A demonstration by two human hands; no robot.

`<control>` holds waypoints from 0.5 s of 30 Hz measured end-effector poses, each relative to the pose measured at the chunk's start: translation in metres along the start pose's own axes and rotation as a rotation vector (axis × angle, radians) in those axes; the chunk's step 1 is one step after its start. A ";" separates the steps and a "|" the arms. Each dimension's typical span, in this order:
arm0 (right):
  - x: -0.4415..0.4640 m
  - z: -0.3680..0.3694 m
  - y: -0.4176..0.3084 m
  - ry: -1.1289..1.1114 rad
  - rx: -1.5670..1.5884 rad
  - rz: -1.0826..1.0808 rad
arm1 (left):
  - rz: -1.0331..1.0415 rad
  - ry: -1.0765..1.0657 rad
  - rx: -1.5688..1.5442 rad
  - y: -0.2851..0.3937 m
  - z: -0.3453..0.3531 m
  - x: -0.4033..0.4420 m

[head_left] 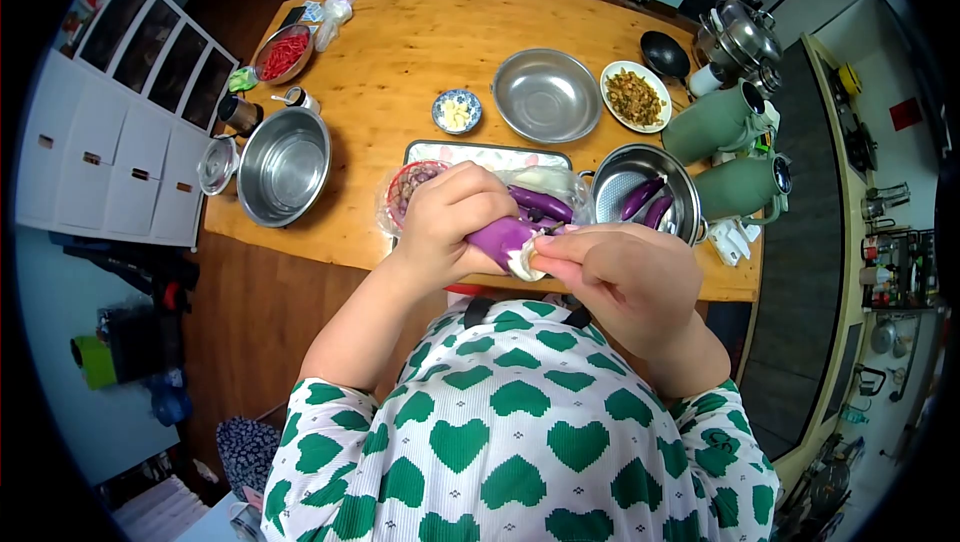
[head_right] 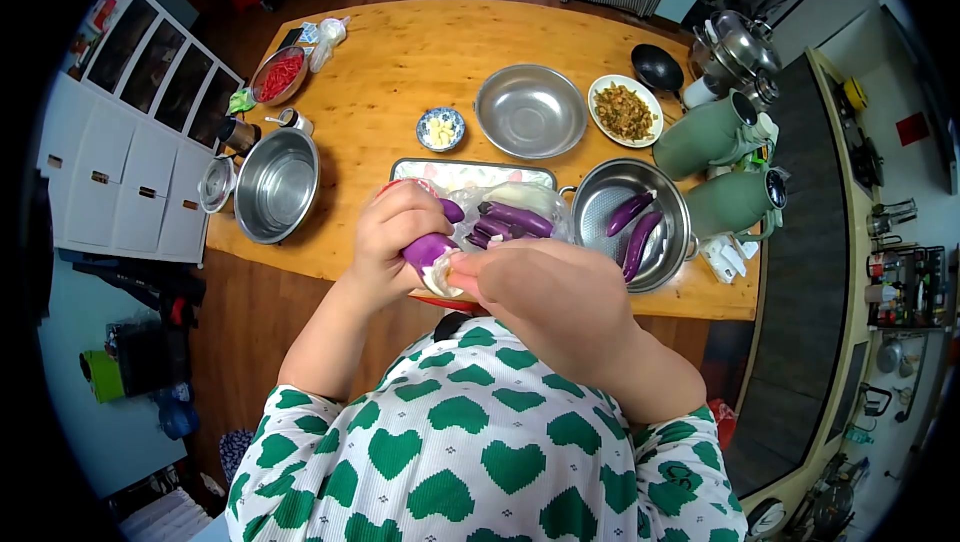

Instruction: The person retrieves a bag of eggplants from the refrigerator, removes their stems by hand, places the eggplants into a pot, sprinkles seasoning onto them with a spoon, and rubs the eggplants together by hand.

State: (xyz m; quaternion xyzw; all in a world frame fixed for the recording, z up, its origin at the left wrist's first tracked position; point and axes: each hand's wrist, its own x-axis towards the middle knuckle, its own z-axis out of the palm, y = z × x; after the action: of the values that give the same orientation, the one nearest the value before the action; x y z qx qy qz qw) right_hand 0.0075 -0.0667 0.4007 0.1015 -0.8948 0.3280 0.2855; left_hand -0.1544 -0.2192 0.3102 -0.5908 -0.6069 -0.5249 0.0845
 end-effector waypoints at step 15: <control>-0.015 0.012 0.013 0.085 0.113 0.170 | -0.058 -0.038 0.134 0.008 0.007 -0.004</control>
State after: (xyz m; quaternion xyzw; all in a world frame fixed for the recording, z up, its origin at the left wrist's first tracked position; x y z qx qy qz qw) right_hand 0.0097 -0.0649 0.3776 0.0270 -0.8673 0.4050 0.2880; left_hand -0.1431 -0.2190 0.3086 -0.5756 -0.6590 -0.4743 0.0970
